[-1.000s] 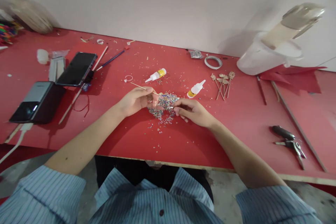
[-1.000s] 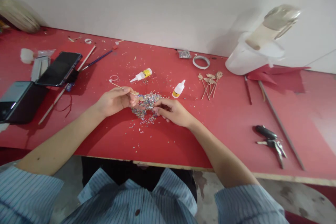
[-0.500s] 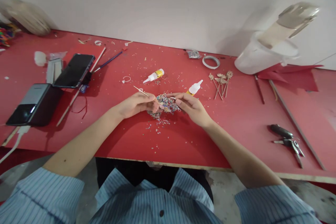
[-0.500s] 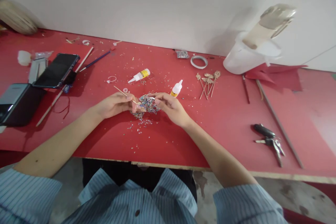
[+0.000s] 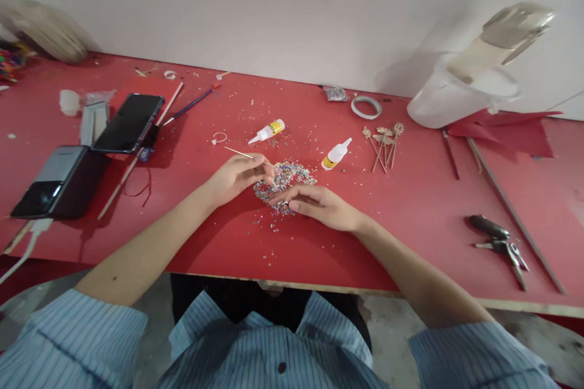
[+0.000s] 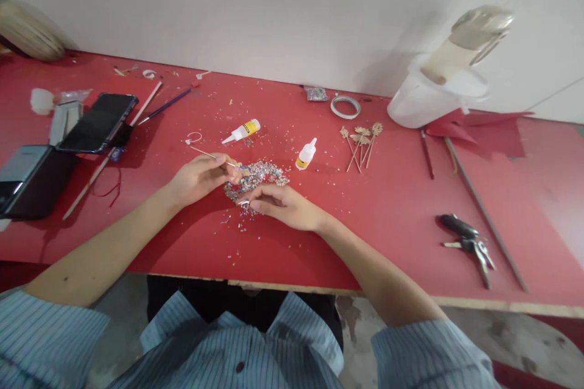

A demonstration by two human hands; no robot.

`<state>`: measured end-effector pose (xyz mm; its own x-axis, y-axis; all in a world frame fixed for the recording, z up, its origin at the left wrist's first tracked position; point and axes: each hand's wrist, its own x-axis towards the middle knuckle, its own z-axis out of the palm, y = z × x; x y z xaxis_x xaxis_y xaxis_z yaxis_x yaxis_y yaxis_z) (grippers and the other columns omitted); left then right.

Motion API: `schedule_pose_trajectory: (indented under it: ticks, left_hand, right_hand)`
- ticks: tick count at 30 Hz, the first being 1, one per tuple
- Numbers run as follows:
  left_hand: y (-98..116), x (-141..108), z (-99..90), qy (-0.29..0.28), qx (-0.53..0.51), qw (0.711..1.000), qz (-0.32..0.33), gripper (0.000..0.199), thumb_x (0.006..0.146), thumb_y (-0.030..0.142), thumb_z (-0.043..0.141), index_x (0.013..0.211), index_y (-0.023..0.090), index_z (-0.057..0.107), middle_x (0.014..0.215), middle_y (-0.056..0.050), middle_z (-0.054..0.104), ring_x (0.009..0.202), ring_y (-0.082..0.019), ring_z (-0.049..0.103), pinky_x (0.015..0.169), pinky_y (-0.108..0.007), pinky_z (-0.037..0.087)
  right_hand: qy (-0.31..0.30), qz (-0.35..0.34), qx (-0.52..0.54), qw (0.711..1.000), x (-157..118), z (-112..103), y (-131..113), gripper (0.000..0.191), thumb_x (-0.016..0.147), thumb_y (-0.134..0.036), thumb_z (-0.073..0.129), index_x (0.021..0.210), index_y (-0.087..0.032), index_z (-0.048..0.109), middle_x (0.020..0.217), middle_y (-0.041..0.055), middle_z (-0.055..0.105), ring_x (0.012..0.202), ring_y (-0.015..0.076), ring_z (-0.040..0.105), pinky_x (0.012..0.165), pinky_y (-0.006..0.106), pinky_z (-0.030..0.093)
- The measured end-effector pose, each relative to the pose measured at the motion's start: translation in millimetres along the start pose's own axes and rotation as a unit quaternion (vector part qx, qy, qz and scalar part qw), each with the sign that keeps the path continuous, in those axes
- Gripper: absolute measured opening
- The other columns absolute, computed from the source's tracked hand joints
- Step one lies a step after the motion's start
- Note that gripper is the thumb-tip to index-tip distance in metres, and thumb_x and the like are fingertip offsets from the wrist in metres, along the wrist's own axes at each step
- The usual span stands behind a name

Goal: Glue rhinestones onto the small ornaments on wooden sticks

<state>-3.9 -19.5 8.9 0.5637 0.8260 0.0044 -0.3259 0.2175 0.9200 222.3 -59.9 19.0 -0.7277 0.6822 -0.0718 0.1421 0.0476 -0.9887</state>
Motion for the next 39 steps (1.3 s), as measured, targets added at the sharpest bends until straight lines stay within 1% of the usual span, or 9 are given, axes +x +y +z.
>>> schedule_pose_trajectory:
  ticks: [3,7,11,13,17,20,31,36,39]
  left_hand:
    - [-3,0,-1.3,-0.02,-0.013,0.999,-0.029,0.027,0.089,0.03,0.056,0.076,0.013,0.072,0.07,-0.007,0.067,0.073,-0.014,0.063,0.082,-0.028,0.05]
    - [-6,0,-3.6,-0.041,-0.048,0.996,-0.064,0.024,0.088,0.031,0.057,0.081,0.013,0.071,0.07,-0.006,0.066,0.071,-0.015,0.063,0.077,-0.032,0.054]
    - [-2,0,0.2,-0.045,-0.053,0.994,-0.085,0.027,0.087,0.033,0.057,0.076,0.012,0.07,0.066,-0.005,0.062,0.065,-0.016,0.06,0.077,-0.042,0.056]
    - [-1,1,1.8,-0.028,-0.048,0.997,-0.058,0.028,0.087,0.032,0.056,0.075,0.012,0.071,0.064,-0.005,0.061,0.061,-0.014,0.058,0.079,-0.041,0.055]
    - [0,3,0.6,0.048,-0.048,0.998,0.014,0.03,0.089,0.028,0.052,0.069,0.014,0.07,0.063,-0.003,0.061,0.065,-0.013,0.058,0.086,-0.033,0.05]
    - [-3,6,-1.5,0.075,-0.049,0.995,0.038,0.031,0.089,0.027,0.052,0.066,0.014,0.069,0.064,-0.004,0.061,0.07,-0.014,0.06,0.089,-0.034,0.048]
    - [-1,0,3.9,0.0,-0.024,0.999,-0.029,0.027,0.088,0.028,0.055,0.072,0.012,0.071,0.067,-0.005,0.063,0.069,-0.014,0.06,0.082,-0.033,0.051]
    - [4,-1,0.4,0.006,-0.029,0.999,-0.028,0.03,0.089,0.031,0.054,0.072,0.012,0.07,0.063,-0.005,0.061,0.063,-0.013,0.058,0.064,-0.024,0.05]
    - [3,-1,-2.0,-0.004,-0.042,0.998,-0.045,0.029,0.088,0.031,0.055,0.072,0.012,0.07,0.067,-0.006,0.062,0.066,-0.013,0.059,0.066,-0.025,0.05]
  right_hand:
    - [0.015,0.009,0.028,0.999,-1,-1,2,0.019,0.091,-0.036,0.054,0.094,-0.019,0.061,0.107,0.0073,0.069,0.099,0.0159,0.063,0.086,0.033,0.048]
    - [0.143,-0.024,0.095,0.985,2,-9,8,0.021,0.089,-0.04,0.056,0.089,-0.019,0.056,0.092,0.0048,0.07,0.089,0.0156,0.066,0.086,0.034,0.05]
    - [0.247,-0.027,0.001,0.969,9,-14,14,0.023,0.089,-0.043,0.055,0.092,-0.02,0.059,0.115,0.0078,0.065,0.107,0.0178,0.058,0.095,0.036,0.044]
    - [0.219,-0.024,-0.007,0.975,13,-14,17,0.024,0.089,-0.045,0.053,0.09,-0.021,0.058,0.122,0.0076,0.061,0.11,0.0182,0.057,0.095,0.036,0.043]
    - [0.127,-0.007,-0.029,0.991,13,-9,16,0.025,0.09,-0.045,0.051,0.092,-0.021,0.059,0.1,0.0055,0.065,0.096,0.0167,0.06,0.085,0.032,0.047]
    - [0.06,-0.009,-0.042,0.997,8,-6,9,0.026,0.093,-0.043,0.048,0.102,-0.021,0.06,0.096,0.0053,0.065,0.093,0.0163,0.059,0.086,0.034,0.048]
    - [-0.008,0.023,0.055,0.998,-3,-7,0,0.024,0.092,-0.037,0.052,0.099,-0.016,0.061,0.107,0.0092,0.068,0.095,0.0152,0.065,0.085,0.034,0.052]
    - [0.077,0.021,0.034,0.996,0,-10,6,0.025,0.088,-0.042,0.056,0.096,-0.019,0.061,0.099,0.0058,0.067,0.096,0.0158,0.064,0.088,0.034,0.051]
    - [0.133,0.013,0.073,0.988,2,-14,10,0.025,0.086,-0.045,0.059,0.09,-0.02,0.059,0.093,0.0045,0.067,0.091,0.016,0.066,0.085,0.033,0.053]
